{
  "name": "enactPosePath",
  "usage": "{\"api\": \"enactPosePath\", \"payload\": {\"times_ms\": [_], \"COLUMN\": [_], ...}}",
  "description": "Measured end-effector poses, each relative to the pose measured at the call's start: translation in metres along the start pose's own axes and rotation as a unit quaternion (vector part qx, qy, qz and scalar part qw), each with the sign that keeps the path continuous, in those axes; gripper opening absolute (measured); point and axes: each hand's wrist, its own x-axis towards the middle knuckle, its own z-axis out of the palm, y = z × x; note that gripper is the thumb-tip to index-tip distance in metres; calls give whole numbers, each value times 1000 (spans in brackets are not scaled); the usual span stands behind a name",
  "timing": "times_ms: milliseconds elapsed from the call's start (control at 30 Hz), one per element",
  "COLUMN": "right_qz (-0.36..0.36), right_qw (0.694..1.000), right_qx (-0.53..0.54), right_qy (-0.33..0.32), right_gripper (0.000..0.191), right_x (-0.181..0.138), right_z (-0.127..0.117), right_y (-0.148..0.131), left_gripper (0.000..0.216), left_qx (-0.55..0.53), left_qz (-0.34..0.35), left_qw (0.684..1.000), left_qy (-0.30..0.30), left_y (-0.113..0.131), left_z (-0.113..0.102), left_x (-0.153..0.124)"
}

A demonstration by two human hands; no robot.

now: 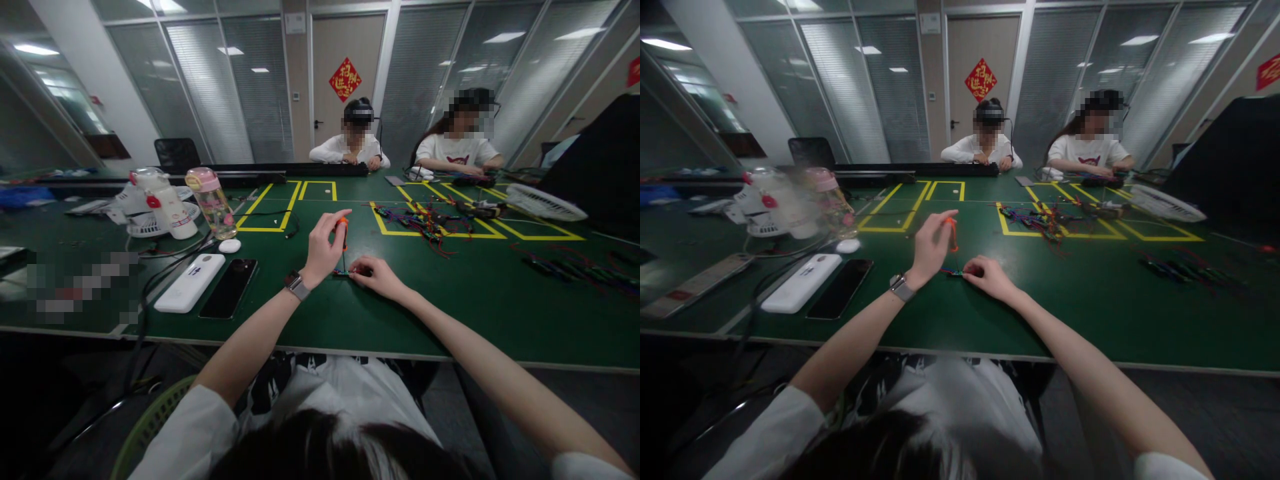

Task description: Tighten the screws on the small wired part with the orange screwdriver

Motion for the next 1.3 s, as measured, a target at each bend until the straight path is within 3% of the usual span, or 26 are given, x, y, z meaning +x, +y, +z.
{"api": "enactPosePath", "payload": {"times_ms": [167,433,767,1033,1300], "right_qz": [3,4,1,-3,-4], "right_qw": [1000,1000,1000,1000,1000], "right_qx": [-3,0,-2,-6,-3], "right_qy": [-1,-4,-1,1,1], "right_gripper": [11,12,12,13,12], "right_x": [0,0,0,1,0], "right_z": [-1,-1,0,2,1], "right_y": [-2,-1,-2,2,0], "left_gripper": [13,31,19,33,23], "left_qx": [29,3,47,-2,34], "left_qz": [6,3,11,19,12], "left_qw": [999,1000,998,1000,999], "left_qy": [32,5,42,-9,25], "left_y": [1,0,0,-2,-1], "left_z": [0,-1,-1,-2,-2], "left_x": [0,-1,-2,-2,0]}}
